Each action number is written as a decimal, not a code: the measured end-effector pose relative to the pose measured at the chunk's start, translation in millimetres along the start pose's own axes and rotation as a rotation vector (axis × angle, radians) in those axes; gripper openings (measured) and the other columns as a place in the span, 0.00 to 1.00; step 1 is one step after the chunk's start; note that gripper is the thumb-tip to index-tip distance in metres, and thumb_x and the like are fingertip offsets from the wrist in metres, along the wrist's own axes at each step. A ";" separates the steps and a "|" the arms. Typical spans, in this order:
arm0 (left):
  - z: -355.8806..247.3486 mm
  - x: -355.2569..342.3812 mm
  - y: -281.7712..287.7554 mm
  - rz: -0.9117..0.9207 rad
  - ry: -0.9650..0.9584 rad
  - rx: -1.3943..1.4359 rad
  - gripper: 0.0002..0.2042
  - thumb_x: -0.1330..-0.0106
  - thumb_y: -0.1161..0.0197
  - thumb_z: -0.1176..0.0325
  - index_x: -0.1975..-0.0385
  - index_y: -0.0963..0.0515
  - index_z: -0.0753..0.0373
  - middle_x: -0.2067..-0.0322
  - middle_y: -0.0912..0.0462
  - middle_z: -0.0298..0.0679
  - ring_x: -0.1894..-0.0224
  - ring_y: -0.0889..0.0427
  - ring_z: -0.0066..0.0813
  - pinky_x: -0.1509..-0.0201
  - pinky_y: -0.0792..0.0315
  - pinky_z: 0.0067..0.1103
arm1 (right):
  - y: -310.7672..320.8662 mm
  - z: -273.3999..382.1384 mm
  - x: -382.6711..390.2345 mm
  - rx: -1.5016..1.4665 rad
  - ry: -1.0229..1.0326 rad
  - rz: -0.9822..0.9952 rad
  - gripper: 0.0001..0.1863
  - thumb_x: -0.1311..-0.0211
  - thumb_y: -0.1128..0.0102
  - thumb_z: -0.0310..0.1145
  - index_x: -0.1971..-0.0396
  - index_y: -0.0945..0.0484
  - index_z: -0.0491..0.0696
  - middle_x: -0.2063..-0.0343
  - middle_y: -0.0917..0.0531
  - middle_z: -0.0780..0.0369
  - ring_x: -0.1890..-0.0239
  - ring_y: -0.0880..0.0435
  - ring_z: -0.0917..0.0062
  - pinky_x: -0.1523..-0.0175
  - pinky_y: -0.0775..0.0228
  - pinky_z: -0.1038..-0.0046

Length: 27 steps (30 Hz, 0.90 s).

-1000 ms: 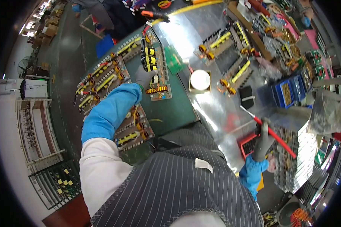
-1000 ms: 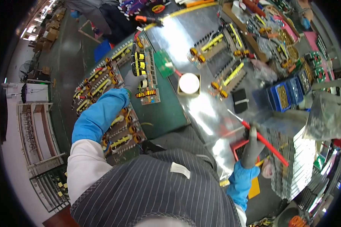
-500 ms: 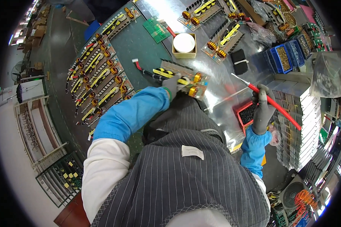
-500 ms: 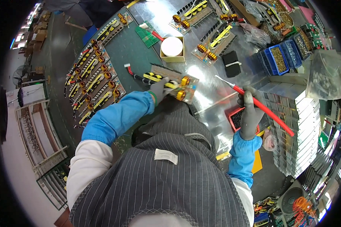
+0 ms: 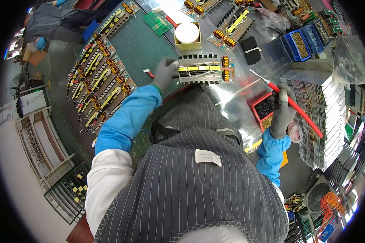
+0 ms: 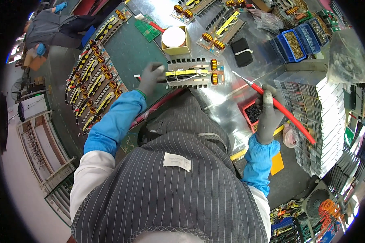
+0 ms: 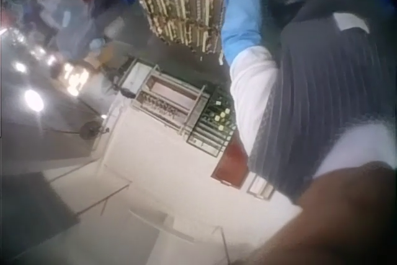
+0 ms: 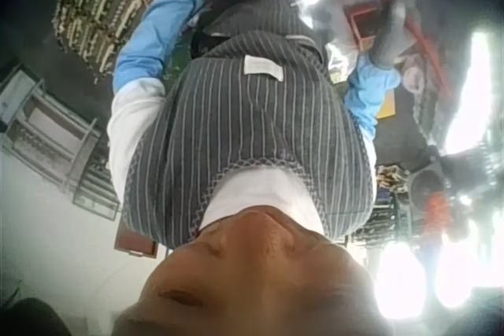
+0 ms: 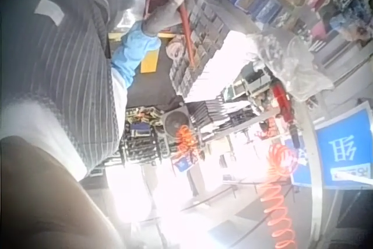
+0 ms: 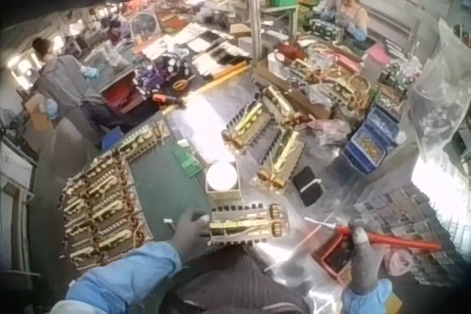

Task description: The recorder uses a multimeter probe to test electrical connections on a series of industrial coil components.

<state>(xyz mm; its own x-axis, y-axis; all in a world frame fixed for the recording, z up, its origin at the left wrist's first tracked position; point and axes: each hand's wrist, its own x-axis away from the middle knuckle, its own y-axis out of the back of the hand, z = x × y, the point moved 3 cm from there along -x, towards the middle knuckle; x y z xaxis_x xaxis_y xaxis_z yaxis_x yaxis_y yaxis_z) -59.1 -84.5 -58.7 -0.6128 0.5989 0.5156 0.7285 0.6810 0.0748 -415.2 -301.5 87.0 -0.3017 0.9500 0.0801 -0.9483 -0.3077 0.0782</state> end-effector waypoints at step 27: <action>40.9 -3.9 -110.3 0.089 -1.110 -1.122 0.17 0.41 0.37 0.67 0.51 0.22 0.55 0.55 0.18 0.41 0.58 0.15 0.41 0.59 0.20 0.38 | -99.5 23.7 2.4 0.011 -0.042 0.284 0.16 0.29 0.36 0.40 0.52 0.18 0.43 0.71 0.19 0.65 0.72 0.24 0.84 0.66 0.32 0.79</action>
<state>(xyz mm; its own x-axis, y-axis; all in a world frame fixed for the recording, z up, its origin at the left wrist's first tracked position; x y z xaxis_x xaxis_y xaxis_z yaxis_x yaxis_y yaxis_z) -149.6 -144.7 -103.8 -0.1008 0.9588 -0.2655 0.3112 0.2839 0.9069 -319.2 -269.9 103.0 -0.5501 0.8230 0.1415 -0.8254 -0.5616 0.0575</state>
